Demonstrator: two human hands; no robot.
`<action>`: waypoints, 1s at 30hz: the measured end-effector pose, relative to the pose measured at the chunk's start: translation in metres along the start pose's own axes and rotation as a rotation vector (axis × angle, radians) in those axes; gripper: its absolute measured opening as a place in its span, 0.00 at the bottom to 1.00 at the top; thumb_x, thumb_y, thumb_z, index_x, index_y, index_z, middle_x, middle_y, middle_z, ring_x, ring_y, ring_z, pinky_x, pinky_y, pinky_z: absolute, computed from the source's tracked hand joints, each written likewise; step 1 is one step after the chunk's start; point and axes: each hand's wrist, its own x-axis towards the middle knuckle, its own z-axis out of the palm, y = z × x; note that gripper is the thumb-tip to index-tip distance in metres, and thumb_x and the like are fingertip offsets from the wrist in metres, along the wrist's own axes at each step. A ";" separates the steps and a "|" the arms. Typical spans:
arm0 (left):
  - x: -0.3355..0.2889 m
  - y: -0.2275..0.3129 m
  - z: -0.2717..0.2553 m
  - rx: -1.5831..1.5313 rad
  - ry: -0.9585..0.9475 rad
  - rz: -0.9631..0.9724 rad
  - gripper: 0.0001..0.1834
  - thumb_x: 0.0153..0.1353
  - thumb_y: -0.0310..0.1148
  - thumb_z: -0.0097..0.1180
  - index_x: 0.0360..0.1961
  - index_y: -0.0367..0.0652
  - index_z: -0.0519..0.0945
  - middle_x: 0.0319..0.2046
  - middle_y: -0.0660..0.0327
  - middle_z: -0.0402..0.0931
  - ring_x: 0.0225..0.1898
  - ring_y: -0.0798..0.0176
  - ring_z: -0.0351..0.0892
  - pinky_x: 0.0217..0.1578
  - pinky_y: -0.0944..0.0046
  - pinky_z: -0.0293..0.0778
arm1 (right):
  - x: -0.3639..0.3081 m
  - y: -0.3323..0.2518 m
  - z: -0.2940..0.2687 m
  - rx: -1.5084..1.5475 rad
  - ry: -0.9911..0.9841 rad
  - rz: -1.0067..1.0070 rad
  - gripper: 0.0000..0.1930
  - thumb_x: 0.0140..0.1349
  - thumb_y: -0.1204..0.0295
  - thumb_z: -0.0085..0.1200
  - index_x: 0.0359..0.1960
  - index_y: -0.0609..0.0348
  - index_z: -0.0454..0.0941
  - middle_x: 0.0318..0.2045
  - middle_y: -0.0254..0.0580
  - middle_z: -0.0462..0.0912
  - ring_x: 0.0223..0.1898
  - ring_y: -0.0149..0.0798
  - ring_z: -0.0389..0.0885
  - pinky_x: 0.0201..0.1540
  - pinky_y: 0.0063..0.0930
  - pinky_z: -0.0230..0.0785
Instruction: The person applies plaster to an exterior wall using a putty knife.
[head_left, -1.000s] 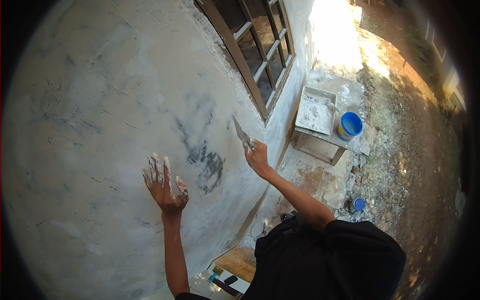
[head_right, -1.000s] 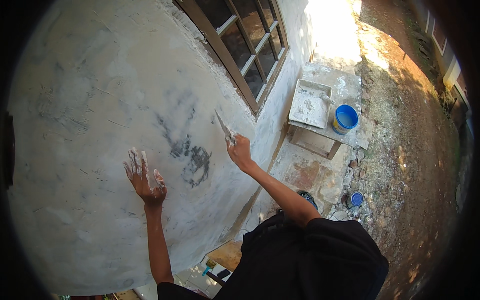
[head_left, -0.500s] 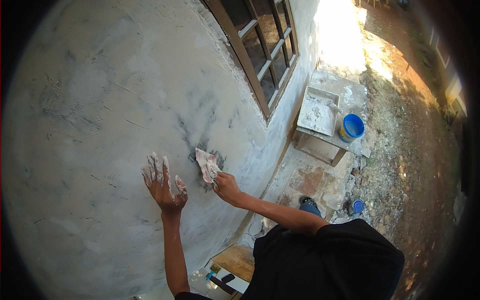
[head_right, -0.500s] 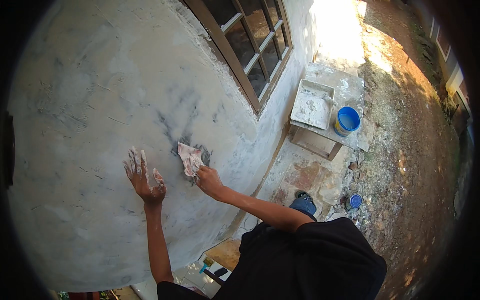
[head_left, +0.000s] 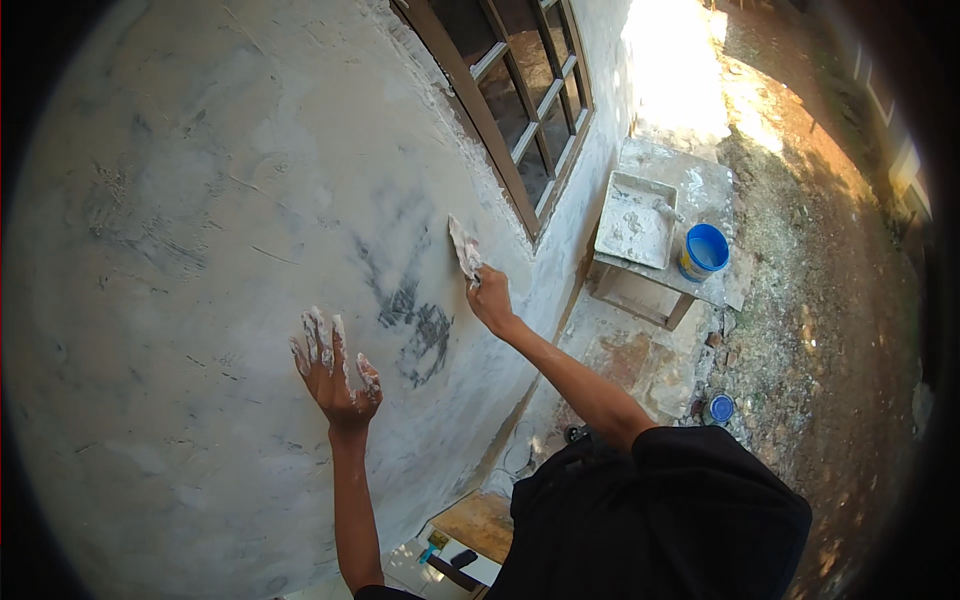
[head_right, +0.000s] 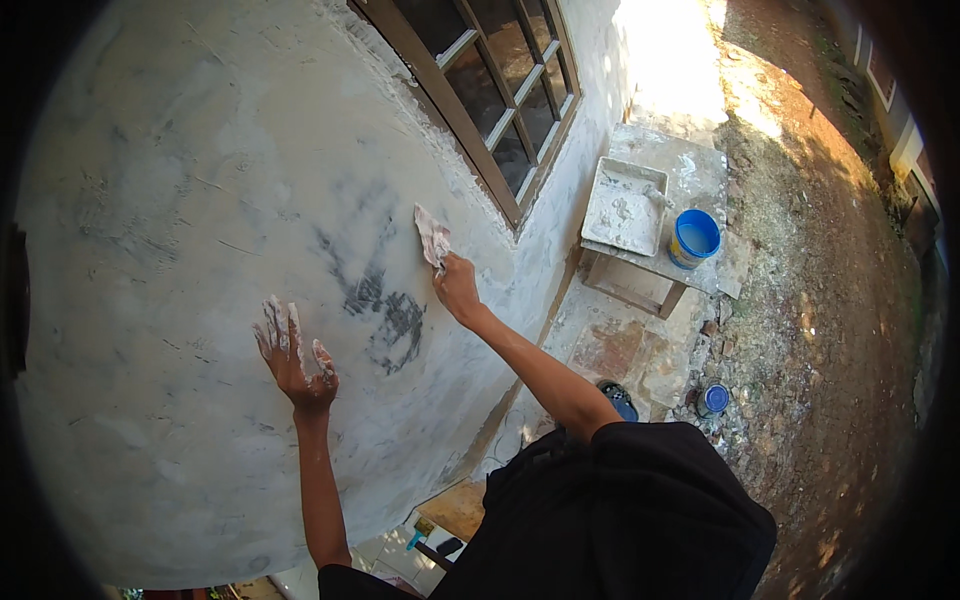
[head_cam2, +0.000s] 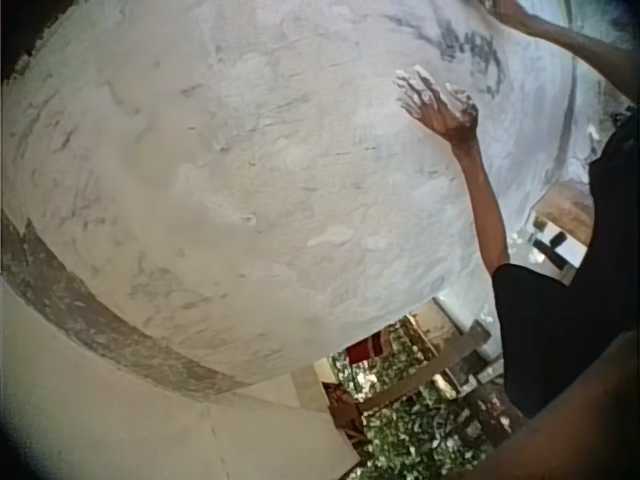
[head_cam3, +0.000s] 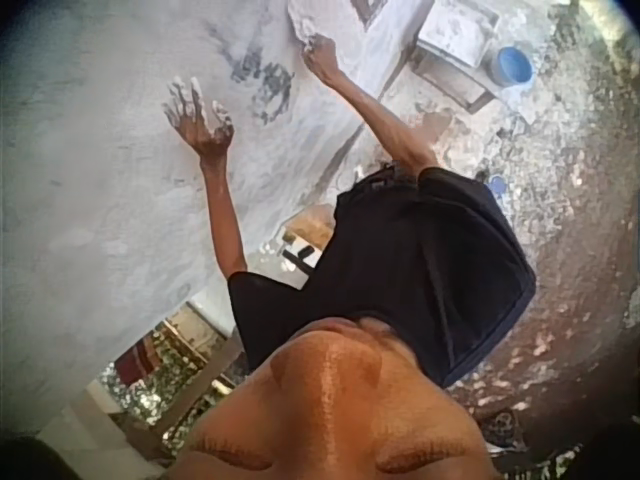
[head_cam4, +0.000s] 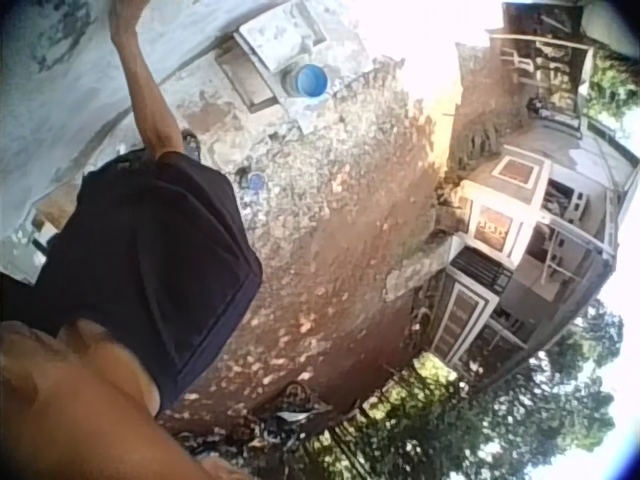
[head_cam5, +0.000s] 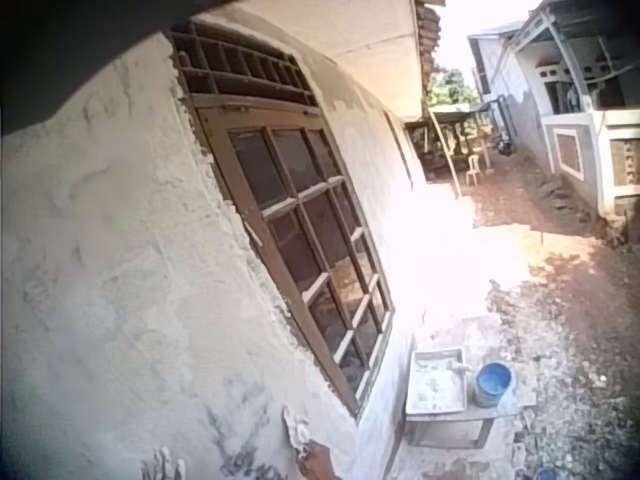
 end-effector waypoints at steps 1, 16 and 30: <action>0.000 -0.001 0.001 0.002 -0.001 -0.002 0.27 0.55 0.31 0.45 0.57 0.30 0.71 0.60 0.41 0.65 0.64 0.41 0.60 0.64 0.38 0.45 | -0.022 -0.007 0.007 0.022 -0.060 -0.007 0.04 0.44 0.83 0.48 0.24 0.69 0.73 0.23 0.59 0.74 0.26 0.62 0.74 0.29 0.46 0.65; 0.005 0.002 0.000 -0.005 -0.017 0.036 0.27 0.57 0.29 0.43 0.58 0.29 0.69 0.60 0.40 0.64 0.64 0.40 0.60 0.64 0.38 0.47 | 0.020 0.023 -0.001 -0.179 0.025 0.203 0.08 0.52 0.78 0.49 0.21 0.73 0.74 0.21 0.66 0.74 0.25 0.63 0.74 0.30 0.49 0.65; -0.006 -0.004 0.004 -0.010 -0.019 -0.046 0.27 0.54 0.31 0.46 0.57 0.31 0.71 0.61 0.41 0.63 0.64 0.40 0.60 0.64 0.39 0.47 | 0.020 0.006 -0.050 -0.228 0.160 0.140 0.10 0.54 0.77 0.50 0.18 0.72 0.70 0.18 0.63 0.73 0.22 0.63 0.74 0.27 0.46 0.64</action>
